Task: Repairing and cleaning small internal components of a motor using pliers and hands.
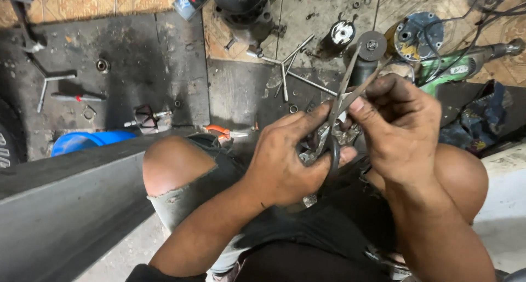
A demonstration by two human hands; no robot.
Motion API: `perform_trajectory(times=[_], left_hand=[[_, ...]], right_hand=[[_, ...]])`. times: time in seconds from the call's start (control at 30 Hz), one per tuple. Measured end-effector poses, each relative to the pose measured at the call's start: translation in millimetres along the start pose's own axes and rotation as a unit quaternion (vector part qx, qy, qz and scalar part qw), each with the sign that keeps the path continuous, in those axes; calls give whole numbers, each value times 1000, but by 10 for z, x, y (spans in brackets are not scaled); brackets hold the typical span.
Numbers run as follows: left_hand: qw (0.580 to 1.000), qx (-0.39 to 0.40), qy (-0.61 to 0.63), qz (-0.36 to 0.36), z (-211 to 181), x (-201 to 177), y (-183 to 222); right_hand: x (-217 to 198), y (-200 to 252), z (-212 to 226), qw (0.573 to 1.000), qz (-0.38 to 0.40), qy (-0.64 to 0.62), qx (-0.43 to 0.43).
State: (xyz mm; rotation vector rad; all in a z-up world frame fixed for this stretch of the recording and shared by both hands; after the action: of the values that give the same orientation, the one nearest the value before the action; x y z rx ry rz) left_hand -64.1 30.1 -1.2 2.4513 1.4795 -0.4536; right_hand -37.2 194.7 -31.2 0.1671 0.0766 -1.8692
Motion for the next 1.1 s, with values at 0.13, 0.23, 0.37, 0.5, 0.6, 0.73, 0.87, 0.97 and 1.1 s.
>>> perform_trajectory(times=[0.13,0.23,0.37,0.5,0.6,0.73,0.87,0.97,1.1], left_hand=[[999,-8,35,20,99,56,45],[999,2,28,17,146,89,62],[999,4,33,36,206,113,76],[999,10,38,34,185,147,85],[998,40,43,29,91,130,73],[999,7,51,9,106,61,55],[997,38,65,-2,97,100,84],[997,49,60,-9,185,155,123],[999,2,45,19,134,105,26]], right_hand=[[-2,2,-14,1000,-3,23,18],[-21,16,-68,998,-10,56,8],[-74,40,-190,998,-29,62,13],[-78,59,-180,997,-46,68,10],[-97,65,-157,996,-51,67,18],[20,44,-8,996,1,84,-30],[-25,110,-61,987,-34,159,-21],[-45,108,-85,983,-34,179,-14],[63,63,20,987,17,158,-17]])
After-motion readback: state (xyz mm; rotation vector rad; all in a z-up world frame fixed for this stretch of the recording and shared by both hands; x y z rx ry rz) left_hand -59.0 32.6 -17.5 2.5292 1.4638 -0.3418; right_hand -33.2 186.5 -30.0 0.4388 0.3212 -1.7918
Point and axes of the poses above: each hand's wrist, its own y-axis away from the middle knuckle, its own x-axis out of the palm, z = x × y, the point moved 7 cm from there along -y, towards the middle knuckle, and after that the axes turned 9 degrees about y, right-handed, at the moved point
